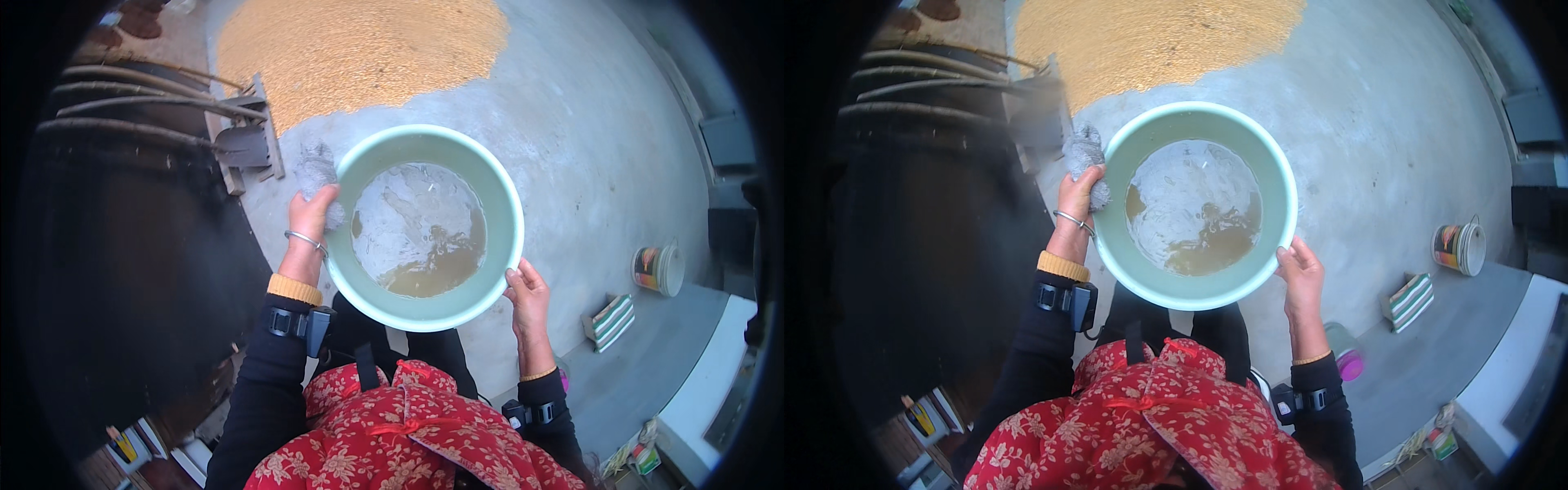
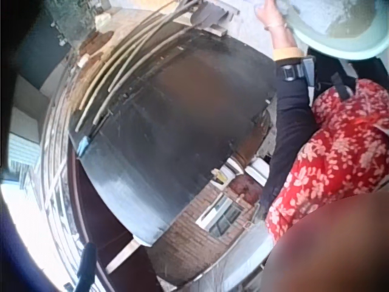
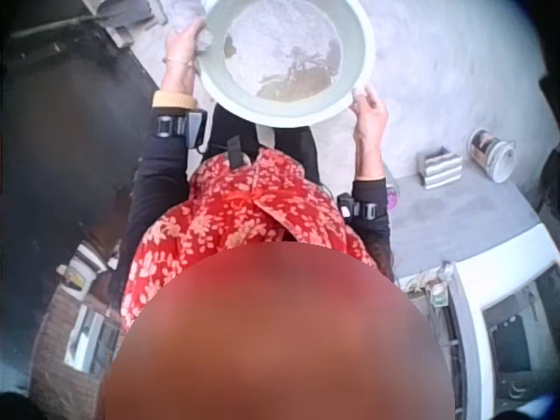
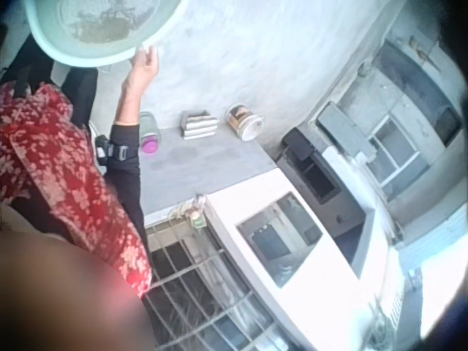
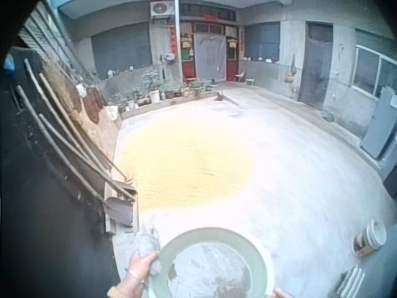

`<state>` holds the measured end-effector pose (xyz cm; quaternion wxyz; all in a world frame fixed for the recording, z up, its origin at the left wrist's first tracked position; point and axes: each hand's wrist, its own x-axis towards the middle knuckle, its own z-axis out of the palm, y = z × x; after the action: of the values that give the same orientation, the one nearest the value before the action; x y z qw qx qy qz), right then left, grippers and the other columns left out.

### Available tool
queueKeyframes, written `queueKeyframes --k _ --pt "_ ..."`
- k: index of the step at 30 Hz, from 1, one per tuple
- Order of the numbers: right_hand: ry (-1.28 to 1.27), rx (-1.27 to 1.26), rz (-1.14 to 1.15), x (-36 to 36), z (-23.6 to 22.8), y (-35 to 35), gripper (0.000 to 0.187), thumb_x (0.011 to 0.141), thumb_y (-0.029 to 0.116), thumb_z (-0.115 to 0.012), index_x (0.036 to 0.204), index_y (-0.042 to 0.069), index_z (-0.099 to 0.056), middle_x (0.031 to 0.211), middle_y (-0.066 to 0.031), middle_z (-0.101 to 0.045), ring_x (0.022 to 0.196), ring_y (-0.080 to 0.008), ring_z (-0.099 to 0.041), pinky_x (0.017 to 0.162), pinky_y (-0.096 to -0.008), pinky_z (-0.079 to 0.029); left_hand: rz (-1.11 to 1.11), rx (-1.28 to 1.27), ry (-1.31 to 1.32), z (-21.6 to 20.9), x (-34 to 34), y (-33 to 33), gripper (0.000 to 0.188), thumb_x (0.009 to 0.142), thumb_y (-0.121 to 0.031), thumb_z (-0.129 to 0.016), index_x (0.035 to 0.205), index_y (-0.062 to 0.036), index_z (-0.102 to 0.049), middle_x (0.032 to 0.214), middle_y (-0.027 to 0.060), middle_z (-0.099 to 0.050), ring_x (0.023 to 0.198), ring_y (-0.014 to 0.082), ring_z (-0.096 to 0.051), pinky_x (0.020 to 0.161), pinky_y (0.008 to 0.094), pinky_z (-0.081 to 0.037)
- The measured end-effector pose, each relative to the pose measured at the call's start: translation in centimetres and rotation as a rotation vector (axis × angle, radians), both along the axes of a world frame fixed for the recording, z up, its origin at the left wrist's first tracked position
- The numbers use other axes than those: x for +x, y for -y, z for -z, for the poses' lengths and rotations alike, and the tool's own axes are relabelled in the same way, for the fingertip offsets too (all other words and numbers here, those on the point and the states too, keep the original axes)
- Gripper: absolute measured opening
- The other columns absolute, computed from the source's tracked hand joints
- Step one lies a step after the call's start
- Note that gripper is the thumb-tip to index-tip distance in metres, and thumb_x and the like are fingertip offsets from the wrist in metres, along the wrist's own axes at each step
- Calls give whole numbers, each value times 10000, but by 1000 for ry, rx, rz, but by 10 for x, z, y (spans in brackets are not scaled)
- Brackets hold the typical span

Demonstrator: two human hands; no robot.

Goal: The person fills a basin with water, washes a gray cloth by hand, wrings it out, and uses it to wipe a countertop and sink. They repeat the washing and wringing steps, then refill the basin.

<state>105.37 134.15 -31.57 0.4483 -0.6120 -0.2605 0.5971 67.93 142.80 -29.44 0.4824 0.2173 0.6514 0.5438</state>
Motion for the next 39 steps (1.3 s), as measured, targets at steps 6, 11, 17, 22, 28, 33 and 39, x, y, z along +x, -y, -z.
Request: queueKeyframes --k 6,11,17,22,28,33,39 --pt "81 28 -36 -19 -47 -2 355 928 16 -569 1278 -38 -573 1094 -68 -677 895 -108 -647 738 -261 -545 -63 -133 134 6 -22 37 389 763 -140 -730 1085 51 -621 987 119 -670 858 219 -649 784 351 -516" --pt "149 60 -94 -38 -56 -19 373 925 35 -595 1290 -39 -567 1101 -68 -672 919 -113 -624 758 -261 -509 -191 -21 299 41 -32 65 422 793 -127 -703 1160 46 -588 1072 109 -643 948 211 -627 831 352 -504" --pt "199 138 -117 -70 -55 -39 362 924 28 -594 1281 -27 -580 1000 -27 -660 885 -93 -605 762 -252 -489 -311 104 384 35 -56 74 365 819 -90 -672 1153 29 -590 1069 90 -638 939 194 -625 836 329 -504" --pt "165 173 -139 -98 -59 -46 352 926 14 -580 1275 -26 -583 996 -27 -654 877 -94 -605 741 -252 -497 -337 205 312 -2 -81 86 351 816 -85 -682 1138 24 -593 1049 79 -644 915 176 -630 829 312 -505" --pt "59 122 -257 -129 -60 -44 340 934 25 -565 1267 -45 -572 1103 -74 -655 934 -128 -628 797 -292 -536 -431 224 147 -57 -108 115 355 814 -90 -691 1132 37 -594 1048 88 -653 912 179 -635 827 316 -505" --pt "6 144 -499 -138 -72 -52 318 931 35 -572 1239 -42 -594 1075 -57 -664 898 -104 -624 748 -253 -520 -624 200 138 -76 -102 179 380 803 -89 -700 1142 45 -593 1060 107 -653 927 204 -638 828 331 -507" --pt "-8 269 -706 -138 -90 -56 320 926 28 -563 1233 -49 -610 982 -27 -678 808 -57 -581 682 -197 -444 -880 211 262 -51 -51 265 469 792 -134 -703 1208 33 -565 1096 100 -628 974 219 -623 868 348 -499"
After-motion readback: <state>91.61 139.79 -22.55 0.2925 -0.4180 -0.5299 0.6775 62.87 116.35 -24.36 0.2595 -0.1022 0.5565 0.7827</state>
